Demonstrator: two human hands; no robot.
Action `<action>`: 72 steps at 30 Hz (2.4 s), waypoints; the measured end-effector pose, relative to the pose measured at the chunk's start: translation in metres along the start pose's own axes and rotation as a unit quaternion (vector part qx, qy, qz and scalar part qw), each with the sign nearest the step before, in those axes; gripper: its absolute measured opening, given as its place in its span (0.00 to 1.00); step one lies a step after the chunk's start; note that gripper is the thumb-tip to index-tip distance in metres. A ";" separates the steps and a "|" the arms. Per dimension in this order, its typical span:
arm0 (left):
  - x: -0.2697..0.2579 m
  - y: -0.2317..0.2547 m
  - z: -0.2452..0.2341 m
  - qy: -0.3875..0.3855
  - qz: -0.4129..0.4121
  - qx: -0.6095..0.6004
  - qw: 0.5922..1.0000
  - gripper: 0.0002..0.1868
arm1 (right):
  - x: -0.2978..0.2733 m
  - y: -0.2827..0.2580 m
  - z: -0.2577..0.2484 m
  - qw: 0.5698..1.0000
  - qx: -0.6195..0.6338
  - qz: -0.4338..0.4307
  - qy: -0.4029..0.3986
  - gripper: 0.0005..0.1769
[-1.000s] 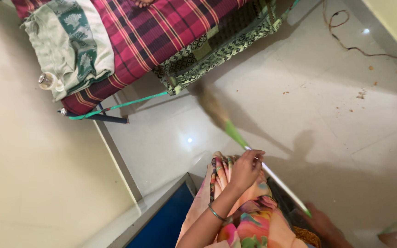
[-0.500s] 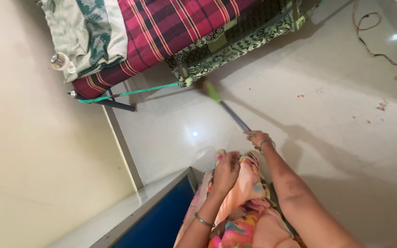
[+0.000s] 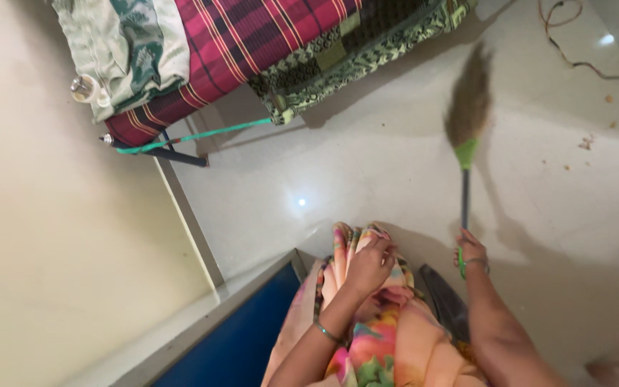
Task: The person sweeps a tiled floor in a cluttered room using a broom with a green handle. They move around furniture, including a blue cabinet and a chair, to clean the floor surface.
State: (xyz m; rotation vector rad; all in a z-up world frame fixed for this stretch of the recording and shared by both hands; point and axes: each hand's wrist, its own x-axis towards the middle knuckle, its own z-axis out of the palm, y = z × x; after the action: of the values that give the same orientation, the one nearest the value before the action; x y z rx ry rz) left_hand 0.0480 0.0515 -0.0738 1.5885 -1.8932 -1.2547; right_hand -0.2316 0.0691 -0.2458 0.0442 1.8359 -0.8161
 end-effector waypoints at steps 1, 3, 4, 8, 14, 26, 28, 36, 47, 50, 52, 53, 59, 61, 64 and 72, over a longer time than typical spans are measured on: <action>-0.004 0.004 0.002 -0.013 -0.010 0.002 1.000 0.12 | -0.010 0.009 -0.014 1.000 -0.004 -0.005 0.011 0.23; -0.007 0.014 0.007 -0.011 0.007 -0.005 1.000 0.12 | -0.022 0.015 -0.039 0.999 -0.005 -0.023 0.028 0.24; -0.011 0.018 0.008 -0.013 0.015 -0.008 1.000 0.12 | -0.032 0.022 -0.051 0.998 -0.012 -0.050 0.022 0.26; -0.028 0.026 0.013 -0.072 0.006 0.014 0.997 0.12 | -0.073 0.060 -0.090 0.967 -0.207 -0.143 0.029 0.28; -0.057 -0.006 0.024 -0.215 -0.002 0.045 0.975 0.15 | -0.115 0.103 -0.129 0.832 -0.435 -0.344 -0.003 0.22; -0.097 -0.045 0.009 -0.247 0.037 0.111 0.962 0.16 | -0.086 0.129 -0.024 0.659 -0.719 -0.169 -0.139 0.23; -0.099 -0.041 0.002 -0.233 0.041 0.125 0.964 0.16 | -0.079 0.129 -0.004 0.765 -0.636 -0.083 -0.061 0.34; -0.102 -0.028 -0.022 -0.174 0.038 0.080 0.981 0.20 | -0.071 0.143 -0.048 0.806 -0.552 -0.210 -0.034 0.20; -0.107 -0.036 -0.015 -0.140 0.097 0.037 0.985 0.20 | -0.068 0.078 -0.086 0.976 -0.193 -0.024 0.102 0.18; -0.107 -0.032 -0.013 -0.149 0.088 0.030 0.984 0.19 | -0.091 0.105 -0.088 0.924 -0.325 -0.171 0.107 0.20; -0.105 -0.031 -0.012 -0.146 0.098 0.035 0.984 0.19 | -0.112 0.127 -0.098 0.868 -0.422 -0.243 0.100 0.21; -0.105 -0.030 -0.011 -0.149 0.100 0.039 0.983 0.19 | -0.121 0.134 -0.106 0.853 -0.448 -0.253 0.092 0.21; -0.105 -0.021 -0.004 -0.179 0.105 0.045 0.977 0.19 | -0.159 0.153 -0.172 0.731 -0.660 -0.169 -0.040 0.23; -0.104 -0.019 0.000 -0.188 0.107 0.048 0.975 0.19 | -0.164 0.154 -0.182 0.675 -0.724 -0.127 -0.059 0.22; -0.103 -0.017 0.004 -0.190 0.131 0.043 0.972 0.20 | -0.163 0.152 -0.191 0.626 -0.769 -0.101 -0.082 0.27; -0.102 -0.016 -0.001 -0.216 0.109 0.065 0.968 0.18 | -0.170 0.151 -0.212 0.755 -0.654 -0.034 -0.033 0.24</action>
State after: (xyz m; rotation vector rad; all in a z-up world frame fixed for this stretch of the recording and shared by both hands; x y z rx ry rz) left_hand 0.0888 0.1456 -0.0606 1.1852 -2.3832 -1.4916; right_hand -0.2726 0.3581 -0.1398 -0.9348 1.9683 0.5654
